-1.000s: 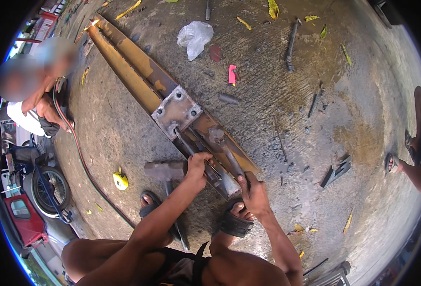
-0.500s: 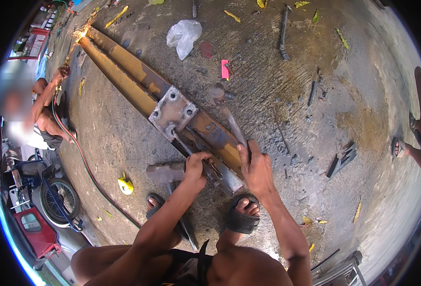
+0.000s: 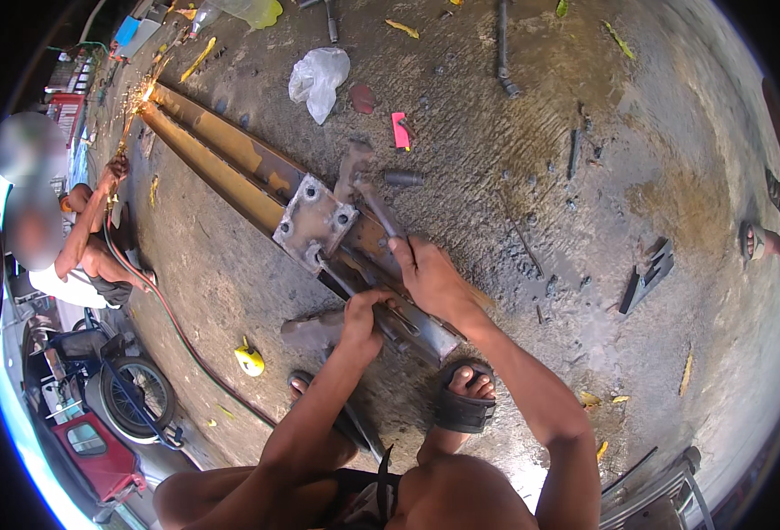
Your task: The person assists in welding a metal beam by positioning and securing a metal plate with a hammer and pliers while another person uses a welding torch. The person also pours liquid from a plastic bottle onto the metal plate during the process.
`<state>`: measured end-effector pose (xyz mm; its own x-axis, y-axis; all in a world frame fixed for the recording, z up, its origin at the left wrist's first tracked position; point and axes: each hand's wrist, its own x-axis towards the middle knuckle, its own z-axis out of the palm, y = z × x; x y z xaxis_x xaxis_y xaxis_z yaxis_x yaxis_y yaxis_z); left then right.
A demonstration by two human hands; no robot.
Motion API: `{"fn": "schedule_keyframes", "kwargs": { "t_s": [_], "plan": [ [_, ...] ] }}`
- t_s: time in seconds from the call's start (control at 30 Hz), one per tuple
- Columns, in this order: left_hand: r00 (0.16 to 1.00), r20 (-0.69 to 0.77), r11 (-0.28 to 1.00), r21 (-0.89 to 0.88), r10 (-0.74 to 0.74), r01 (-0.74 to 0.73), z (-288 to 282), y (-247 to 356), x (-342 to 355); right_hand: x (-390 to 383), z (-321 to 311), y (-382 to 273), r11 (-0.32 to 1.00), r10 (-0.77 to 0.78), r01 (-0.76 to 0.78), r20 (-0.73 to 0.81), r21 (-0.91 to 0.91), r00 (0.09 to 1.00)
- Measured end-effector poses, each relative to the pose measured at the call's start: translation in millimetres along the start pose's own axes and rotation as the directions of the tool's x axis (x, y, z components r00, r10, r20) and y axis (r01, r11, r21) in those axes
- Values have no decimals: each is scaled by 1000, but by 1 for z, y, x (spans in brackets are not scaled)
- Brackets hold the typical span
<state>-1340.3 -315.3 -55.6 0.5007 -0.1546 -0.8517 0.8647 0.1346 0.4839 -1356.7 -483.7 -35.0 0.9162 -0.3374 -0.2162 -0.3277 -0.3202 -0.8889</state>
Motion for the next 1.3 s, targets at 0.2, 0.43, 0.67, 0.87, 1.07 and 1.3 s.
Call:
{"fn": "schedule_keyframes", "kwargs": {
  "t_s": [0.2,0.43,0.67,0.87,1.07,1.3],
  "plan": [
    [999,21,999,-38,-35,35,5,12,-4,12,-48,-50,863,263,-253,38,438,964],
    [998,-12,996,-66,-65,64,5,9,-6,6,-33,-53,959,98,-64,-111,275,989],
    [991,3,980,-151,-132,131,-8,10,-13,-24,16,-17,933,203,-214,66,291,977],
    [991,-130,990,-141,-45,26,-1,8,-17,-30,-5,-18,812,349,-358,108,462,931],
    [982,-133,991,20,-132,136,-8,31,-31,-48,-26,13,849,404,-398,58,348,913],
    [981,-158,992,40,-116,123,-6,36,-29,-68,-39,43,965,247,-255,-120,-58,962]
  ]
}}
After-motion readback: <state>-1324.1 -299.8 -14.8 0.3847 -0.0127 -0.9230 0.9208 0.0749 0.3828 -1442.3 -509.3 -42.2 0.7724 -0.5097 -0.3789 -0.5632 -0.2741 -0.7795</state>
